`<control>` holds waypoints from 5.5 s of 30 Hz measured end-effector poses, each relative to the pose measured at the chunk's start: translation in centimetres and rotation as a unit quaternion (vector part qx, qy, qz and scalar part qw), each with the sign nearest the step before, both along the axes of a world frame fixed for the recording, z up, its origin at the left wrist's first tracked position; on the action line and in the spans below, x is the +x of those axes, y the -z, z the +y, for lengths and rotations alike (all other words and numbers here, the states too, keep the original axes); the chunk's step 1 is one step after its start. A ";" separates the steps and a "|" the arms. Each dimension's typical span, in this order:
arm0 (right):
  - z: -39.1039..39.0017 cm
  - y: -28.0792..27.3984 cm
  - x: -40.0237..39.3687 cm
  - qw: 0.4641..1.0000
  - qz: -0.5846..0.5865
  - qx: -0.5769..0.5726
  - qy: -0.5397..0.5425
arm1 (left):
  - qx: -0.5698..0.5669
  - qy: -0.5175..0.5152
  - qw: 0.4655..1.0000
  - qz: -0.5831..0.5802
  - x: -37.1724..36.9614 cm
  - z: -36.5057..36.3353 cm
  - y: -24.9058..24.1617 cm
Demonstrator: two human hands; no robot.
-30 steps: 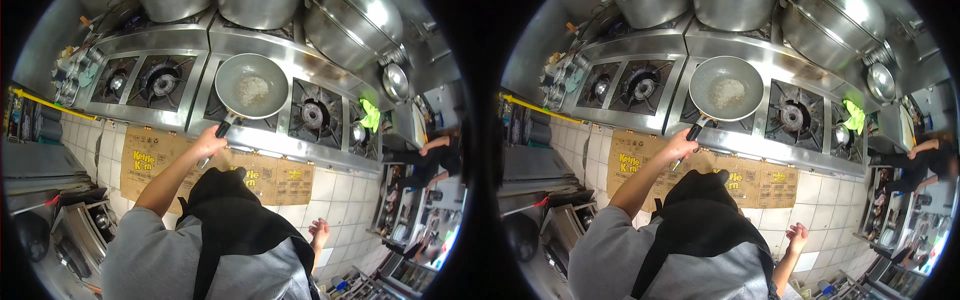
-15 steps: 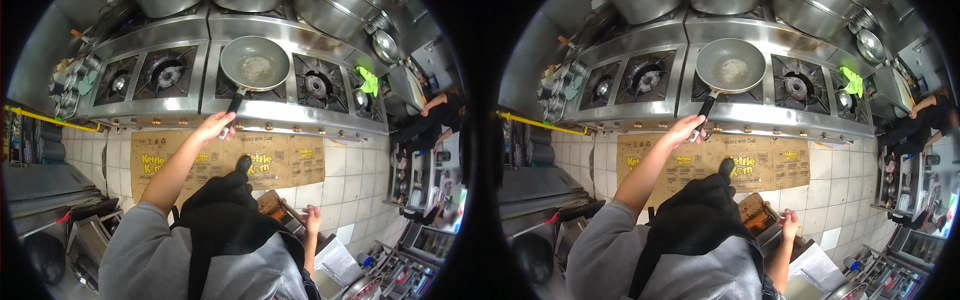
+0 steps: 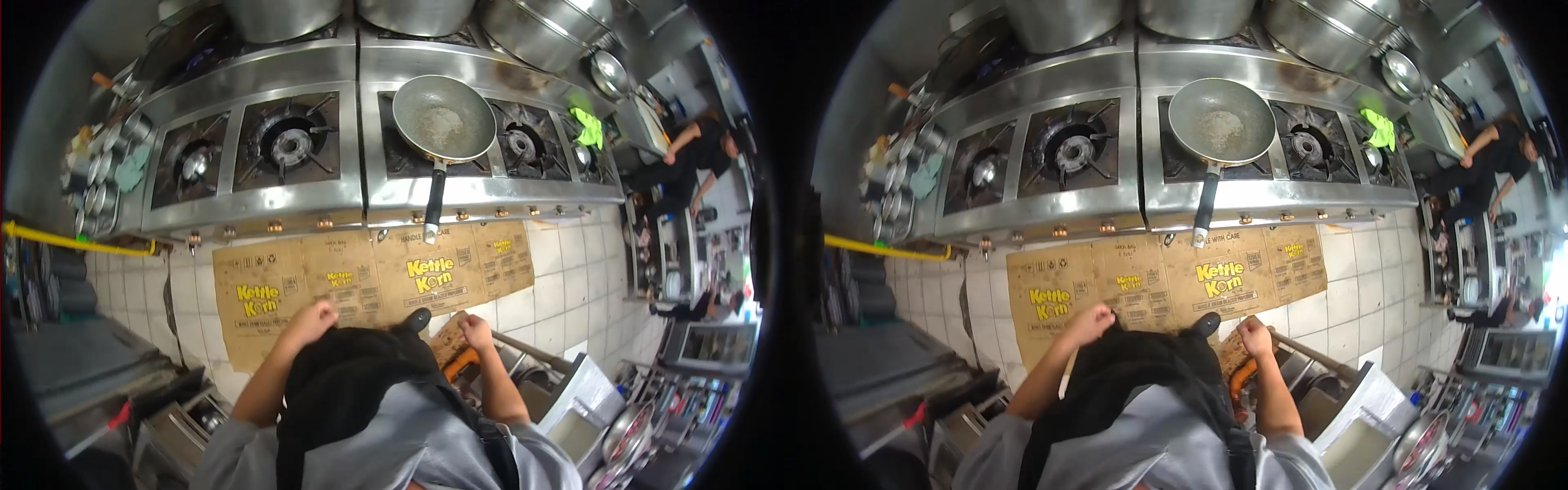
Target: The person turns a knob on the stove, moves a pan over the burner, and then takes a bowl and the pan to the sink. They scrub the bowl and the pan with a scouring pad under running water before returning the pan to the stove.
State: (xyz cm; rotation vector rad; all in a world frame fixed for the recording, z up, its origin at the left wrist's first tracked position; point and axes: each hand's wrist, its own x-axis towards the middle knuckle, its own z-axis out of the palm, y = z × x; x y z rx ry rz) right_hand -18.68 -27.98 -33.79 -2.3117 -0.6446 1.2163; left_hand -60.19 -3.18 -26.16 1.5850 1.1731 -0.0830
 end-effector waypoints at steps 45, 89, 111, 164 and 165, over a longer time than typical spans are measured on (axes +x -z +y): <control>22.3 8.1 -10.0 0.967 -0.094 -0.110 -0.209 | -0.139 0.101 0.943 0.284 -25.3 -8.7 0.4; 20.9 -8.7 -44.1 0.918 -0.032 -0.099 -0.383 | 0.419 -0.379 0.656 -0.501 -53.4 -13.1 -30.1; 23.6 -8.2 -43.4 0.889 -0.008 -0.100 -0.446 | 0.270 0.042 0.572 -0.773 -51.7 -6.9 -26.9; 12.8 -17.2 -82.0 0.884 0.435 -0.161 -0.059 | -0.347 0.225 0.910 -0.031 -72.2 22.5 -0.4; 11.9 -17.1 -83.8 0.893 0.418 -0.151 -0.062 | -0.311 0.203 0.928 -0.036 -72.6 23.0 0.5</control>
